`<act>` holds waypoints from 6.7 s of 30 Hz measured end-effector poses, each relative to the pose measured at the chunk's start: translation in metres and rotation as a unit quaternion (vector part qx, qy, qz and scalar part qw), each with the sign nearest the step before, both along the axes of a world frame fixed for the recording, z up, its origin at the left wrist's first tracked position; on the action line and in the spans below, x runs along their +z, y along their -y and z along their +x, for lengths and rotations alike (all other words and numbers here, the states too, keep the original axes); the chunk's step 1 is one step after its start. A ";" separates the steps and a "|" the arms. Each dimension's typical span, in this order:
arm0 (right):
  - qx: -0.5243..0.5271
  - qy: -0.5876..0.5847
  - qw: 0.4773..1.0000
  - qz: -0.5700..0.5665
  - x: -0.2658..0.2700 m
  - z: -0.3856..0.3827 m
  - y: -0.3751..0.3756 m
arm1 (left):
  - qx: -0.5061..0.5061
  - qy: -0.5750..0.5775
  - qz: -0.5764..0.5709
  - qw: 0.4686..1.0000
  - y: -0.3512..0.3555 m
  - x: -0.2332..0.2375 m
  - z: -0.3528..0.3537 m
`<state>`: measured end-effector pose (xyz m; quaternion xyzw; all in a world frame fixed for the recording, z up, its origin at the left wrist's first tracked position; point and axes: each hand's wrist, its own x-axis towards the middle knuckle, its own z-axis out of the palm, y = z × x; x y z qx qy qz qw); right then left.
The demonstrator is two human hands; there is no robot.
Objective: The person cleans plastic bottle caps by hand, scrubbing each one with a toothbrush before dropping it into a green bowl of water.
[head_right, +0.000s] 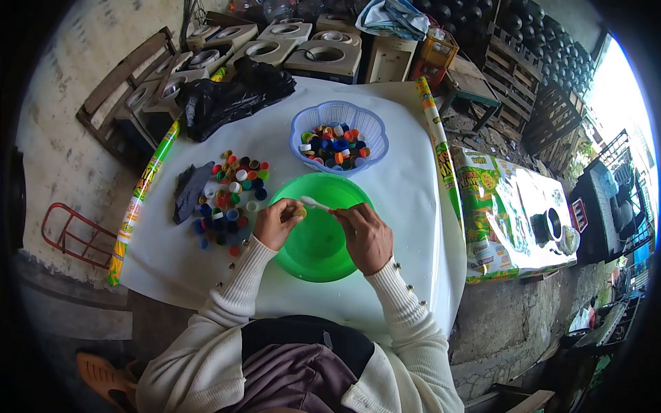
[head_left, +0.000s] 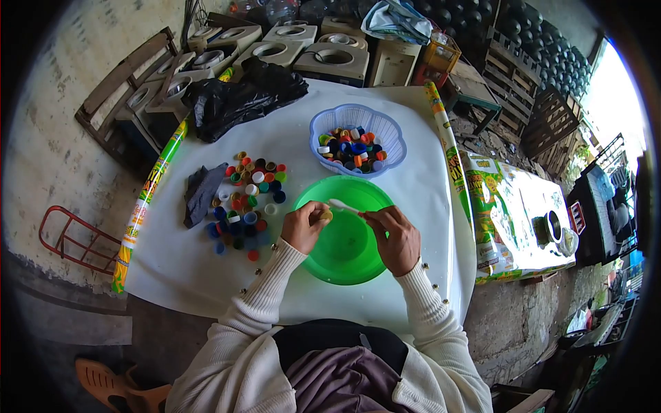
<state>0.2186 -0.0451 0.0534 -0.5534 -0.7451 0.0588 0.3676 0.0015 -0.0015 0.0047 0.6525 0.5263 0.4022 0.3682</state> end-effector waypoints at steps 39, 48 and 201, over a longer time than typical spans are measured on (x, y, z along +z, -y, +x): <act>-0.051 0.137 0.988 -0.040 -0.024 0.007 -0.008 | -0.047 0.075 -0.033 0.996 -0.011 -0.001 0.000; -0.077 0.020 0.997 -0.004 0.017 -0.007 0.011 | -0.087 0.175 -0.167 0.966 -0.022 0.000 -0.005; -0.108 0.007 0.993 -0.042 0.008 -0.043 0.041 | -0.077 -0.022 -0.013 0.997 -0.004 -0.001 -0.017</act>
